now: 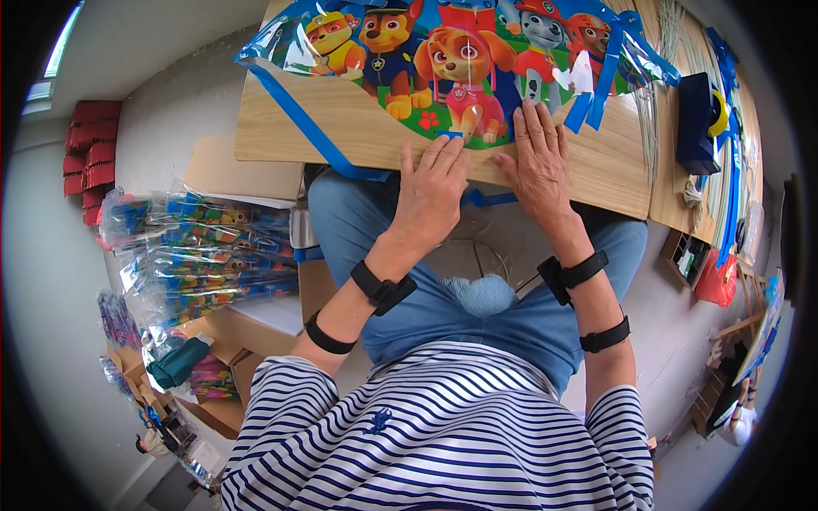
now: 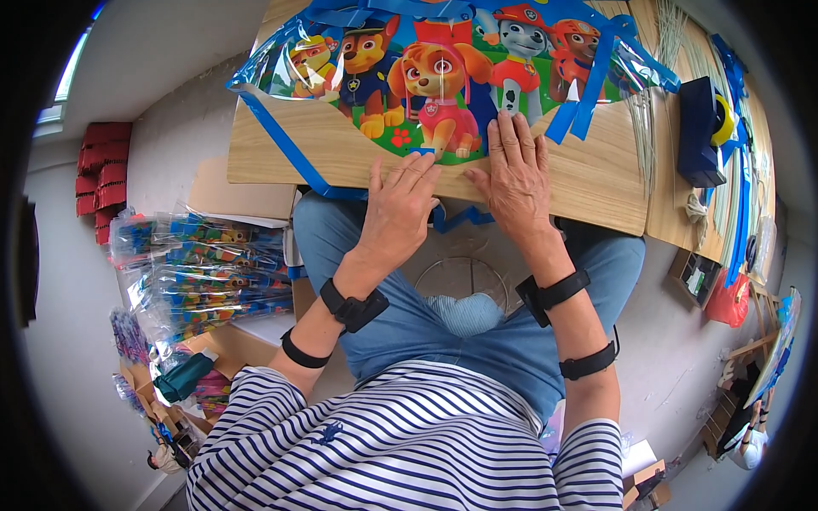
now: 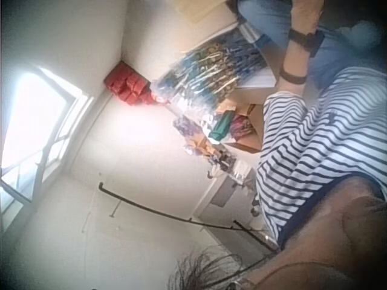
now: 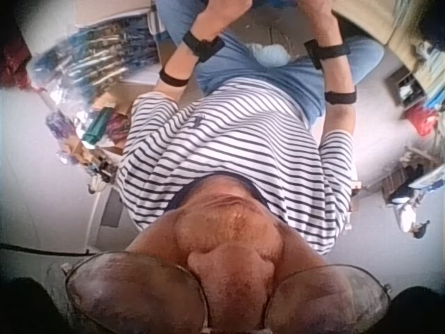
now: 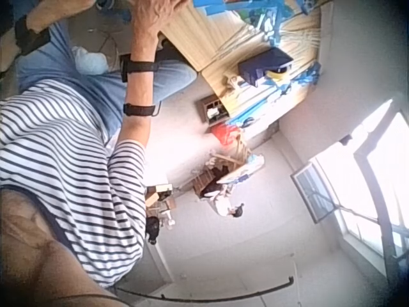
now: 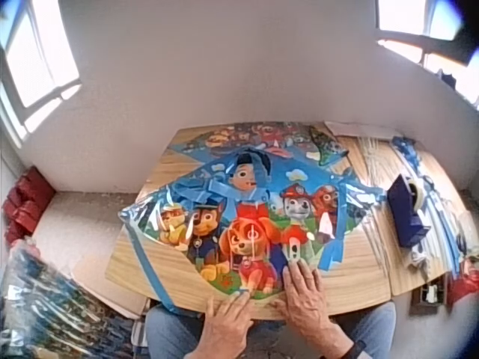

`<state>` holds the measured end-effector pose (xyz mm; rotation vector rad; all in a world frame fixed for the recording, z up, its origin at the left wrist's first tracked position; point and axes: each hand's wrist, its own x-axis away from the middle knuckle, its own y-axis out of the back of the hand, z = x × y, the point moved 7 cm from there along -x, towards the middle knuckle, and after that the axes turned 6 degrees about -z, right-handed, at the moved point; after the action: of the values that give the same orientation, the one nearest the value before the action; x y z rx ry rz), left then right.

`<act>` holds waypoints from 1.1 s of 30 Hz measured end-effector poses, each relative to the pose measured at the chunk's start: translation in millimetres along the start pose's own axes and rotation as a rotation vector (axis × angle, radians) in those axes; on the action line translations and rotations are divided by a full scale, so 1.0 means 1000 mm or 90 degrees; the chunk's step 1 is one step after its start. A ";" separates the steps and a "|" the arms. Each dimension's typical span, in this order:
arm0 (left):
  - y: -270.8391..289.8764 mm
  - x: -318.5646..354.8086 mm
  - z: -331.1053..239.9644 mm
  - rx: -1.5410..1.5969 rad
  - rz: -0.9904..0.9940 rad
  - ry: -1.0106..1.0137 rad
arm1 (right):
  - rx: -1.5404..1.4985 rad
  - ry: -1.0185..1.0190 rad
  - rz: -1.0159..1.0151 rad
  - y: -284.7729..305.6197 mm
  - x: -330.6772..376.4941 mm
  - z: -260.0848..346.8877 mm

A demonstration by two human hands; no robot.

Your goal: The person is assembling a kite by attaching a plastic film with a printed design to a thin wooden or plastic frame using tape from a dispenser.

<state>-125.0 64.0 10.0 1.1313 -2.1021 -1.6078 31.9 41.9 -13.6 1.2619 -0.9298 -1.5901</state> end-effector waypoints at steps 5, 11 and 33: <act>-0.001 0.000 -0.001 -0.014 -0.012 -0.003 | 0.005 0.000 0.008 -0.001 0.000 -0.001; -0.003 0.002 0.002 -0.033 -0.026 0.000 | -0.052 0.019 -0.136 0.031 -0.023 0.013; -0.003 0.012 0.002 0.024 -0.092 0.037 | -0.367 -0.005 0.050 -0.028 -0.080 0.033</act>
<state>-132.8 56.6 3.3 1.3542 -2.0651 -1.5813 1.9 128.0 -7.3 0.8023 -0.4613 -1.6410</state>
